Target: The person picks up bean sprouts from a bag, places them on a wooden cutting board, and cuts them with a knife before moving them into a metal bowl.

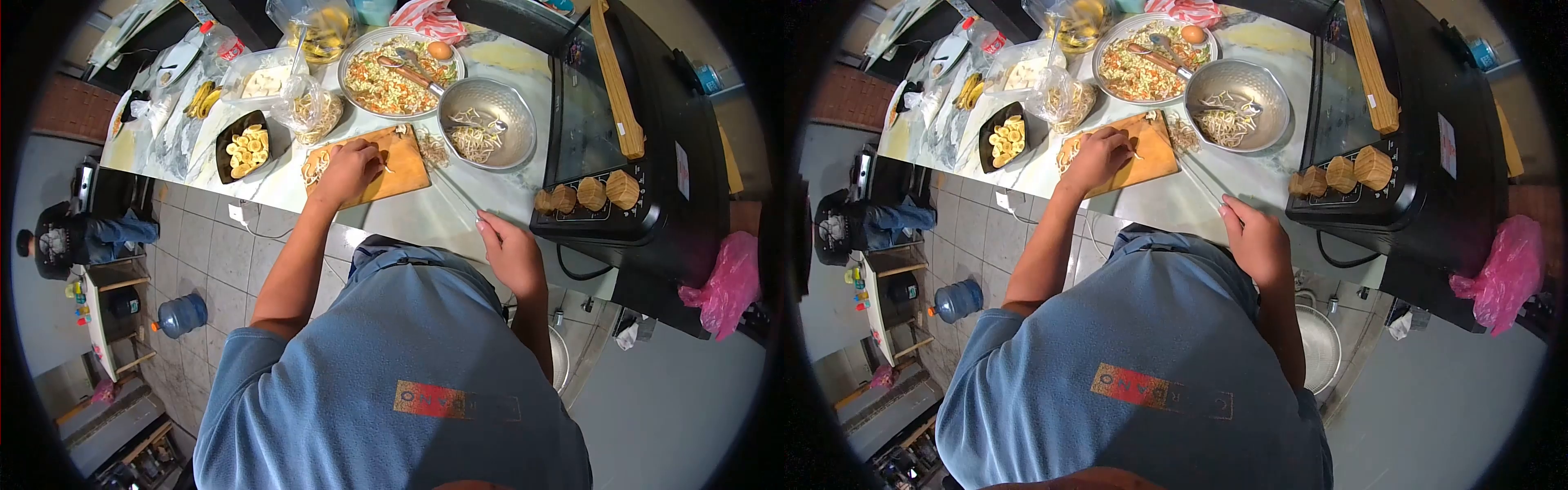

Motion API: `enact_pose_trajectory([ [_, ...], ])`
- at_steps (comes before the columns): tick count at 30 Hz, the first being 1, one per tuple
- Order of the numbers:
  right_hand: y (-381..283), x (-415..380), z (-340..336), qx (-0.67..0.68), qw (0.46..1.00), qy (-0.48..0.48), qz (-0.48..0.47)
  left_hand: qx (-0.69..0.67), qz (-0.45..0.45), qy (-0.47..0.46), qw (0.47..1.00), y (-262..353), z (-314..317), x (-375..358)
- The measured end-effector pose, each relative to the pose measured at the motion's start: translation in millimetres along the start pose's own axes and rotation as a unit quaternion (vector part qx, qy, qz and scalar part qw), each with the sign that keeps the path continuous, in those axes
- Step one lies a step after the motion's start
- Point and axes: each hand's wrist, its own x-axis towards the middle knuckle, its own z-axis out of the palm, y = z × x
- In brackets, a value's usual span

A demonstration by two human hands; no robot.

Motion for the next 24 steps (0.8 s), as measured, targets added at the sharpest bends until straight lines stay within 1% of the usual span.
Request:
enact_pose_trajectory([
  [1,-1,1,0,0.011,1.0,-0.01,-0.005,0.0,-0.001,0.0,1.0,4,2,-2],
  [3,-2,4,2,0.024,0.999,-0.021,-0.01,0.015,-0.06,0.019,0.998,10,5,-5],
  [4,-1,5,5,0.04,0.998,-0.04,-0.013,0.016,-0.061,0.019,0.998,10,8,-6],
  [5,-1,6,6,0.056,0.996,-0.06,-0.016,0.02,-0.065,0.039,0.997,9,12,-7],
  [6,-3,6,7,0.055,0.996,-0.062,-0.016,0.023,-0.07,0.06,0.996,10,15,-8],
  [7,-5,7,9,0.066,0.995,-0.074,-0.009,0.022,-0.072,0.06,0.995,11,17,-8],
  [8,-7,7,10,0.076,0.993,-0.085,-0.003,0.018,-0.09,0.072,0.993,13,19,-8],
  [12,-5,13,16,0.061,0.994,-0.087,-0.022,0.023,-0.137,0.11,0.984,18,27,-10],
  [15,-9,15,15,0.052,0.995,-0.088,-0.013,0.016,-0.154,0.125,0.98,25,27,-11],
  [18,-10,15,14,0.048,0.994,-0.095,-0.026,0.017,-0.168,0.12,0.978,23,30,-10],
  [24,-10,18,13,0.045,0.994,-0.098,-0.021,0.025,-0.164,0.121,0.979,23,29,-9],
])
